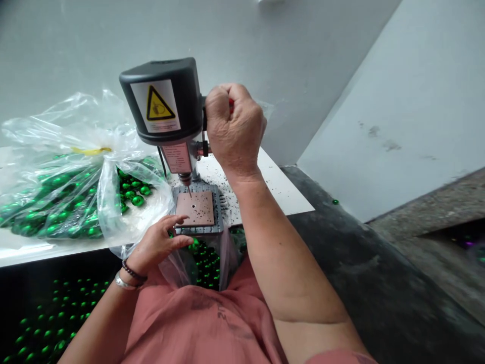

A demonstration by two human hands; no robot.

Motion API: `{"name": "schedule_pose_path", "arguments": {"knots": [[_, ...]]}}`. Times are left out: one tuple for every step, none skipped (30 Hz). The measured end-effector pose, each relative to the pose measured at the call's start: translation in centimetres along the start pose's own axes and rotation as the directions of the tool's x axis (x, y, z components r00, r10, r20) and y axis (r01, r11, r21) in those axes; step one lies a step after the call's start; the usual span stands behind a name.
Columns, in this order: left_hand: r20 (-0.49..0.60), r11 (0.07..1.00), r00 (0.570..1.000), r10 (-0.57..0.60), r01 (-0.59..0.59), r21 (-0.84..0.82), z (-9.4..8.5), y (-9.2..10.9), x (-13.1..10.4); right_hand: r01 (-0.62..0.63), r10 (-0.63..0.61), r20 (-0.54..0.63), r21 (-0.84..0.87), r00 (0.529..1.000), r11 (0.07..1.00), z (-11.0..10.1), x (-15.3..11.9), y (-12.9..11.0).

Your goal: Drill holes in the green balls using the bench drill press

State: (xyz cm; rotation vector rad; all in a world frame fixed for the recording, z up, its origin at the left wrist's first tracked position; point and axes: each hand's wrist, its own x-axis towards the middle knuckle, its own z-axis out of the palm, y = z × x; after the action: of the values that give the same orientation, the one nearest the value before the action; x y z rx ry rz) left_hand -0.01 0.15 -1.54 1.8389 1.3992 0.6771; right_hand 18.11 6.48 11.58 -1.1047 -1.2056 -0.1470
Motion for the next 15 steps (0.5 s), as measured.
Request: {"name": "schedule_pose_path", "arguments": {"knots": [[-0.020,0.992,0.997,-0.070,0.067,-0.102,-0.04,-0.04,0.06,0.000,0.000,0.004,-0.005,1.000,1.000,-0.01,0.04,-0.01],[-0.033,0.959,0.987,-0.155,0.142,-0.246,-0.08,-0.03,0.18,0.000,0.000,0.011,-0.014,1.000,1.000,-0.02,0.06,-0.01],[-0.020,0.883,0.969,-0.245,0.215,-0.417,-0.14,0.02,0.35,-0.002,0.002,0.018,-0.025,1.000,1.000,-0.03,0.08,-0.01],[0.026,0.761,0.947,-0.321,0.274,-0.588,-0.21,0.12,0.53,-0.003,0.004,0.025,-0.034,1.000,0.999,-0.04,0.08,-0.01],[0.094,0.608,0.925,-0.368,0.316,-0.728,-0.30,0.24,0.70,-0.003,0.004,0.028,-0.040,1.000,0.999,-0.06,0.06,-0.01],[0.167,0.454,0.907,-0.386,0.345,-0.821,-0.39,0.36,0.85,-0.001,0.002,0.029,-0.041,1.000,0.999,-0.06,0.03,-0.01],[0.230,0.326,0.894,-0.383,0.364,-0.873,-0.47,0.49,0.96,0.000,0.001,0.028,-0.039,1.000,0.999,-0.07,0.00,-0.01],[0.276,0.235,0.887,-0.371,0.377,-0.896,-0.53,0.58,1.01,0.002,-0.001,0.027,-0.037,1.000,0.999,-0.08,-0.03,-0.02],[0.296,0.181,0.885,-0.359,0.378,-0.908,-0.56,0.64,1.00,0.002,-0.001,0.027,-0.033,1.000,0.999,-0.10,-0.06,-0.03],[0.298,0.161,0.887,-0.354,0.371,-0.915,-0.54,0.66,0.94,0.003,-0.002,0.029,-0.030,1.000,1.000,-0.11,-0.09,-0.04],[0.285,0.168,0.890,-0.355,0.360,-0.918,-0.49,0.64,0.85,0.002,-0.001,0.032,-0.028,0.999,1.000,-0.13,-0.12,-0.05],[0.265,0.197,0.897,-0.354,0.348,-0.916,-0.39,0.60,0.74,0.002,-0.001,0.034,-0.028,0.999,1.000,-0.14,-0.13,-0.06],[0.242,0.241,0.905,-0.350,0.337,-0.910,-0.27,0.55,0.62,0.003,-0.002,0.035,-0.030,0.999,1.000,-0.16,-0.15,-0.07],[0.220,0.298,0.914,-0.340,0.326,-0.897,-0.13,0.50,0.53,0.005,-0.004,0.037,-0.030,0.999,1.000,-0.17,-0.16,-0.06],[0.195,0.369,0.925,-0.326,0.314,-0.875,0.02,0.44,0.47,0.007,-0.006,0.036,-0.027,0.999,1.000,-0.17,-0.16,-0.04]]}}
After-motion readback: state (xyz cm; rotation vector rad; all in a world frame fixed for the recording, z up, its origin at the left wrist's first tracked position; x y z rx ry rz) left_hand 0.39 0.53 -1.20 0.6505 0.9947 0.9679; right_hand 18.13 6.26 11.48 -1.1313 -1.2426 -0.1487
